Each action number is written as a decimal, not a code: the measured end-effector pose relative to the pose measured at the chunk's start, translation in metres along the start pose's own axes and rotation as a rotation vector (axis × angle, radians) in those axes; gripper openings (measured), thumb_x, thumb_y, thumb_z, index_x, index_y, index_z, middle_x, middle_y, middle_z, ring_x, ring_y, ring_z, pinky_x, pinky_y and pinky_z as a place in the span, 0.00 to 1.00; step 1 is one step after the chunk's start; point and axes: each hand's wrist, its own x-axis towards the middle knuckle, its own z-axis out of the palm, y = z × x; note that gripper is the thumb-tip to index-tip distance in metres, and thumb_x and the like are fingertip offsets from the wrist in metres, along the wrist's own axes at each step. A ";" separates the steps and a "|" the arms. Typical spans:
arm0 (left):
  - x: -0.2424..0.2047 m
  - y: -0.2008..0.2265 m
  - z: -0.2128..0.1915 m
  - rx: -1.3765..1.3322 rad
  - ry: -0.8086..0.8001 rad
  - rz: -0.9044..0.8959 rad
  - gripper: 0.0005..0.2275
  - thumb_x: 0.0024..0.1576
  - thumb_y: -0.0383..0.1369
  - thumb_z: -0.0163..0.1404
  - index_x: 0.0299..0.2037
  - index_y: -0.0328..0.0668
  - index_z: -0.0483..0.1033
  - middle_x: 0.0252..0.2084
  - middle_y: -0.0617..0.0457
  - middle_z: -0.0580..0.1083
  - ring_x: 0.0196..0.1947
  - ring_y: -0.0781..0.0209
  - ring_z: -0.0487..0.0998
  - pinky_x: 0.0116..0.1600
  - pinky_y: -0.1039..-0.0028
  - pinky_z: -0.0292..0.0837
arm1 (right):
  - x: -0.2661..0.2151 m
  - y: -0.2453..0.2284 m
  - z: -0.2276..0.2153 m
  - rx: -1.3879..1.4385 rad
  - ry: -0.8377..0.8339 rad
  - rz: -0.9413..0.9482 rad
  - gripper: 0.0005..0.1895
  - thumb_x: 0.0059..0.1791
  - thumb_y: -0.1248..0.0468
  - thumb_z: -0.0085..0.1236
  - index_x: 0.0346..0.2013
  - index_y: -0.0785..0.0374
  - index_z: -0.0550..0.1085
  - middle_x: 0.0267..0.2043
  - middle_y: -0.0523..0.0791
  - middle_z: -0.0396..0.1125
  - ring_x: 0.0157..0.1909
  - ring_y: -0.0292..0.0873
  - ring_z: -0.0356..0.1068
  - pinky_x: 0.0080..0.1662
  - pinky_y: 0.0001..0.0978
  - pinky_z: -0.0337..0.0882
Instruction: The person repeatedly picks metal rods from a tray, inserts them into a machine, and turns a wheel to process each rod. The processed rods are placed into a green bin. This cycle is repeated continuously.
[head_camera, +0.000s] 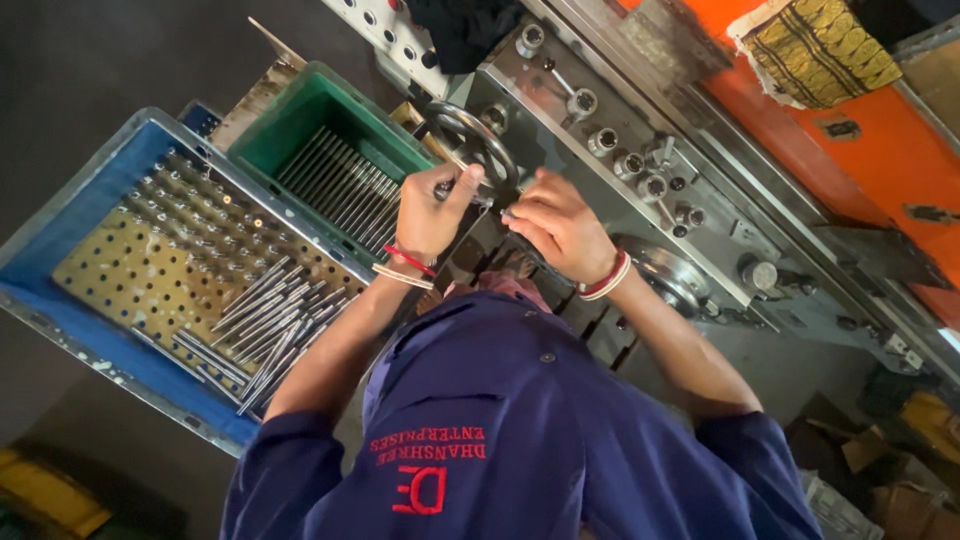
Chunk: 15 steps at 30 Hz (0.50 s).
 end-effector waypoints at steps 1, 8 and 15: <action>0.001 -0.001 0.000 -0.003 -0.027 -0.036 0.16 0.65 0.36 0.54 0.28 0.32 0.75 0.20 0.55 0.67 0.24 0.73 0.62 0.29 0.74 0.61 | 0.002 0.000 -0.002 -0.084 0.021 -0.076 0.07 0.49 0.66 0.65 0.40 0.65 0.78 0.40 0.47 0.69 0.50 0.49 0.70 0.64 0.49 0.65; 0.002 -0.005 0.002 -0.231 -0.173 -0.339 0.17 0.63 0.36 0.53 0.25 0.30 0.77 0.17 0.62 0.66 0.18 0.75 0.61 0.23 0.76 0.52 | 0.018 -0.011 -0.010 -0.396 -0.034 -0.265 0.11 0.46 0.64 0.68 0.41 0.63 0.77 0.39 0.44 0.68 0.51 0.45 0.69 0.73 0.54 0.58; 0.005 -0.006 0.007 -0.199 -0.235 -0.508 0.18 0.62 0.37 0.54 0.22 0.31 0.76 0.16 0.62 0.65 0.15 0.75 0.60 0.19 0.75 0.49 | 0.016 -0.017 -0.015 -0.610 -0.152 -0.356 0.09 0.45 0.63 0.64 0.38 0.63 0.77 0.35 0.44 0.66 0.49 0.46 0.69 0.63 0.47 0.66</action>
